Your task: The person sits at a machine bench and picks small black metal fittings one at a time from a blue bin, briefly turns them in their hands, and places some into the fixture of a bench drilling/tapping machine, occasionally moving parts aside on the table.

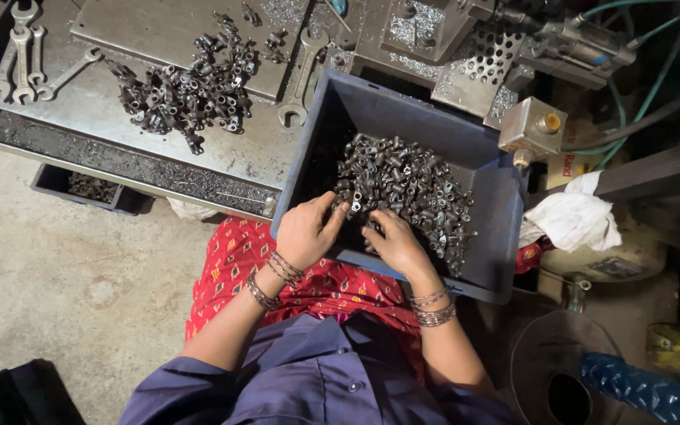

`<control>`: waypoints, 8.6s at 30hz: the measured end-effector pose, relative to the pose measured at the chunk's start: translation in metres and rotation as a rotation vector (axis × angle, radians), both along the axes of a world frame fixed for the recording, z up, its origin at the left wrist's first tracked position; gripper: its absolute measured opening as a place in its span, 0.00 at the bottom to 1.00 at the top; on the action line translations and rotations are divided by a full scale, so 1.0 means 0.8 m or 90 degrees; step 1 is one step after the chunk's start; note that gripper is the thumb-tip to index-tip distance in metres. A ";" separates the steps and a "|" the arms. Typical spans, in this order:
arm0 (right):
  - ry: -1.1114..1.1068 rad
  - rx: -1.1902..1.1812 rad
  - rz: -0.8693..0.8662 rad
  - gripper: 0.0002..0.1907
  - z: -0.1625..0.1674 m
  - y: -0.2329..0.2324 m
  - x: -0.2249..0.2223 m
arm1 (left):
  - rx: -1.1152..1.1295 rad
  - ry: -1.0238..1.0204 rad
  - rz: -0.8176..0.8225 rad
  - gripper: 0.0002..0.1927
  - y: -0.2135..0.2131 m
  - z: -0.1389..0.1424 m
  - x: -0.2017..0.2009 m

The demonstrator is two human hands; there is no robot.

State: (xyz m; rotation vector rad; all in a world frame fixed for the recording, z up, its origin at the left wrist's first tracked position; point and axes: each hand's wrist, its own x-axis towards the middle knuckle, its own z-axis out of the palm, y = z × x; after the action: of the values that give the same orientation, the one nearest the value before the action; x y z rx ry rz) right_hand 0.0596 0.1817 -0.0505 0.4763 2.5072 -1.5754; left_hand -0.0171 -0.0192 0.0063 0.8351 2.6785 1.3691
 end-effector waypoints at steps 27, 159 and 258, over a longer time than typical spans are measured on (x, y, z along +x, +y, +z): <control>0.097 -0.099 -0.041 0.11 0.043 -0.003 -0.009 | -0.018 0.016 0.004 0.15 0.001 -0.002 0.001; 0.415 0.218 -0.084 0.14 0.123 -0.059 0.049 | 0.813 -0.914 -0.301 0.24 0.024 -0.043 0.008; 0.178 0.434 -0.166 0.19 0.068 -0.022 0.054 | -0.011 0.144 0.243 0.19 0.010 -0.129 -0.332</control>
State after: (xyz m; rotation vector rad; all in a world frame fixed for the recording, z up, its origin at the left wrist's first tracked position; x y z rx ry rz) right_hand 0.1030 0.1643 0.0041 0.7216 3.2971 -0.8384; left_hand -0.2825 -0.0111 -0.0966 0.5218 3.1479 1.3848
